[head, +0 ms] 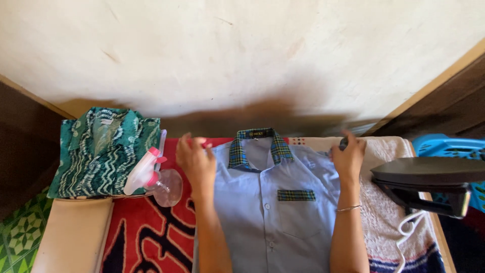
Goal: Ironing a blue short-sleeved school shirt on a blanket-covered surface.
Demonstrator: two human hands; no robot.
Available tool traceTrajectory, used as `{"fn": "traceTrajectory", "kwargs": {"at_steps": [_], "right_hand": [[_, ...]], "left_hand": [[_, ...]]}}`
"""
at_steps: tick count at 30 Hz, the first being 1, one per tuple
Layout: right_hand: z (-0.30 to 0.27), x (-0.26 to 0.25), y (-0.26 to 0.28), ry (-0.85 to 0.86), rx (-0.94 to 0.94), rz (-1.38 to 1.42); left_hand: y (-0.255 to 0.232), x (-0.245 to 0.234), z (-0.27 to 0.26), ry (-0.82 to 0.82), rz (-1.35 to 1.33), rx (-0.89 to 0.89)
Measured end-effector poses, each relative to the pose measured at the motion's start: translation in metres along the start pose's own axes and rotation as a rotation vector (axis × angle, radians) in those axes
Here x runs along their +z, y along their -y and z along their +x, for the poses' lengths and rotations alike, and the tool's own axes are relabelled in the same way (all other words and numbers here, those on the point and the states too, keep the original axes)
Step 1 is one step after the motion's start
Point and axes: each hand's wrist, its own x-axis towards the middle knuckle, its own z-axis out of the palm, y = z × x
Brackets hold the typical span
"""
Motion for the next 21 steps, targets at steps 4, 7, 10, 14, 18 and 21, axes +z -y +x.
{"fn": "traceTrajectory", "kwargs": {"at_steps": [4, 7, 10, 14, 18, 21], "right_hand": [[-0.027, -0.035, 0.046, -0.022, -0.438, 0.28], [-0.039, -0.053, -0.01, 0.19, -0.04, 0.127], [-0.038, -0.077, -0.125, 0.501, -0.034, -0.176], [-0.046, -0.087, -0.182, 0.476, 0.209, 0.01], [-0.046, -0.081, -0.164, 0.388, 0.184, 0.058], [-0.053, -0.075, -0.145, 0.414, 0.121, 0.0]], "left_hand": [[-0.051, 0.015, -0.002, -0.098, 0.003, 0.167], [-0.069, 0.04, -0.021, 0.162, -0.511, 0.165], [-0.11, 0.063, -0.048, 0.31, -0.661, 0.237], [-0.163, 0.136, -0.077, 0.644, -0.851, 0.282], [-0.225, 0.18, -0.084, 0.861, -0.353, 0.261], [-0.249, 0.173, -0.087, 0.785, -0.076, 0.416]]}}
